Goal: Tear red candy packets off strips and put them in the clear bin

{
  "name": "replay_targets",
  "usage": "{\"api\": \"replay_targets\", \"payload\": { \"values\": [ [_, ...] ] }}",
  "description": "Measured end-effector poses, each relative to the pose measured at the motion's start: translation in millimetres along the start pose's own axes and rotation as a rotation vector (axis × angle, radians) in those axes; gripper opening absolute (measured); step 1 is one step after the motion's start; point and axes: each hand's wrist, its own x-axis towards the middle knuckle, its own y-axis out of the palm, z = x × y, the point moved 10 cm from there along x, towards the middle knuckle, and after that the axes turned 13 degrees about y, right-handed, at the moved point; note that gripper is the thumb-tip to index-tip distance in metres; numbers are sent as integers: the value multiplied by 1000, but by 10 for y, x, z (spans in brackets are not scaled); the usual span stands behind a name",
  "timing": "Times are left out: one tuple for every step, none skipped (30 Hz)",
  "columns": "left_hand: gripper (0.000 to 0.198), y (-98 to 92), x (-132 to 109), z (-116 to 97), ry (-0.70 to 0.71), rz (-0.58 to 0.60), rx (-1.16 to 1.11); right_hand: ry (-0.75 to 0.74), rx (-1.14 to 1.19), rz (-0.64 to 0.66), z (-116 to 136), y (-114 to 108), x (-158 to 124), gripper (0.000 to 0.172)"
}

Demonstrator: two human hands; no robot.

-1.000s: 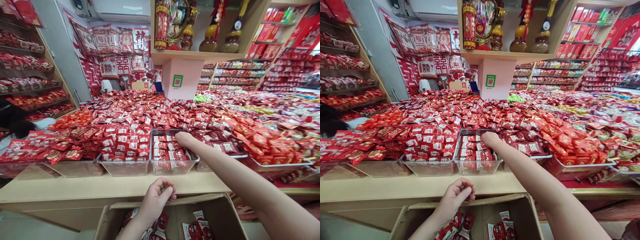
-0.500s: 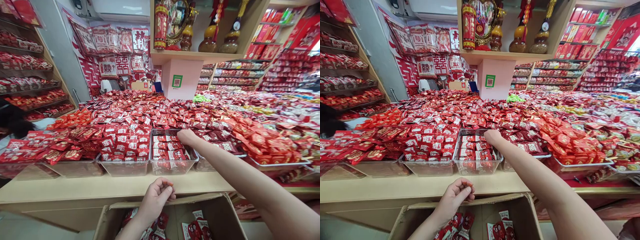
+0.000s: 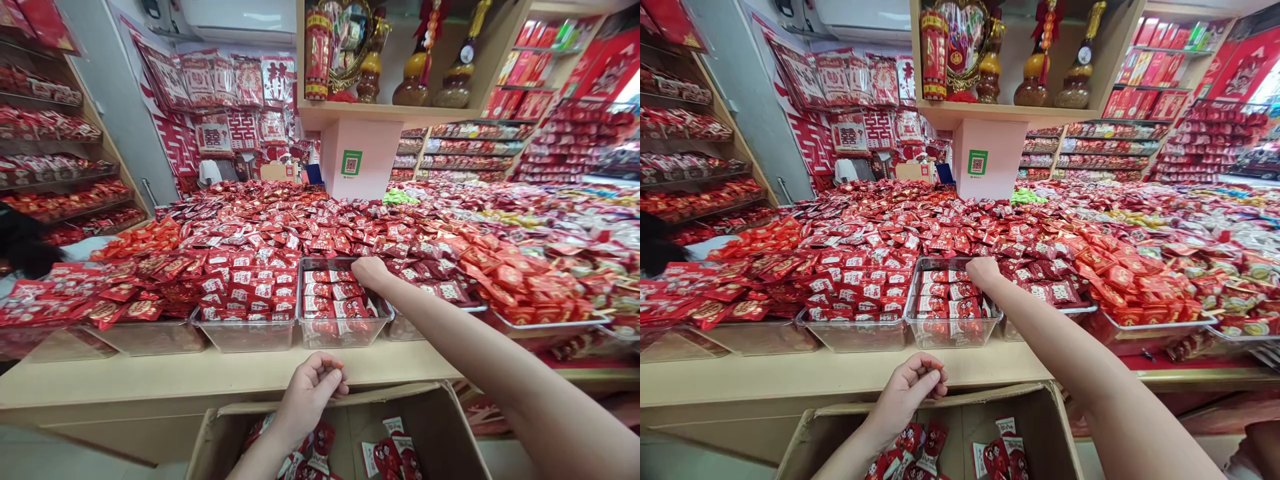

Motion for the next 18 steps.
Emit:
{"api": "replay_targets", "payload": {
  "values": [
    [11, 1, 0, 0, 1, 1, 2, 0, -1, -1, 1, 0, 5, 31],
    [10, 4, 0, 0, 3, 4, 4, 0, -2, -1, 0, 1, 9, 31],
    [10, 8, -1, -1, 4, 7, 4, -1, -3, 0, -2, 2, 11, 31],
    [9, 10, -3, -2, 5, 9, 5, -2, -4, 1, -3, 3, 11, 31],
    [9, 14, -5, -2, 4, 12, 6, -5, -5, 4, -2, 3, 10, 31],
    [9, 14, -7, -5, 5, 12, 9, -9, -7, 7, 0, 4, 6, 30],
    [9, 11, -8, -6, 5, 9, 12, -12, -8, 10, 2, 4, 3, 30],
    [9, 8, -9, -8, 4, 6, 17, -14, -9, 12, 4, 3, -1, 30],
    [9, 6, -10, -9, 4, 5, 20, -16, -10, 12, 5, 1, -4, 29],
    [9, 6, -11, -10, 3, 6, 22, -18, -10, 12, 7, 0, -8, 29],
    [9, 6, -11, -13, 5, 6, 22, -19, -10, 10, 8, -2, -12, 29],
    [9, 7, -11, -17, 7, 6, 21, -21, -10, 7, 10, -3, -16, 29],
    [9, 8, -12, -19, 8, 7, 18, -24, -9, 4, 12, -5, -21, 29],
    [9, 9, -14, -21, 8, 8, 17, -26, -9, 1, 13, -4, -28, 29],
    [9, 10, -16, -21, 7, 8, 17, -29, -8, -1, 13, -2, -36, 29],
    [9, 11, -19, -21, 5, 8, 16, -32, -8, -2, 14, 0, -44, 29],
    [8, 12, -21, -19, 1, 8, 16, -34, -8, -2, 14, 4, -52, 29],
    [8, 14, -24, -18, -2, 8, 16, -37, -8, -4, 16, 6, -59, 30]
  ]
}}
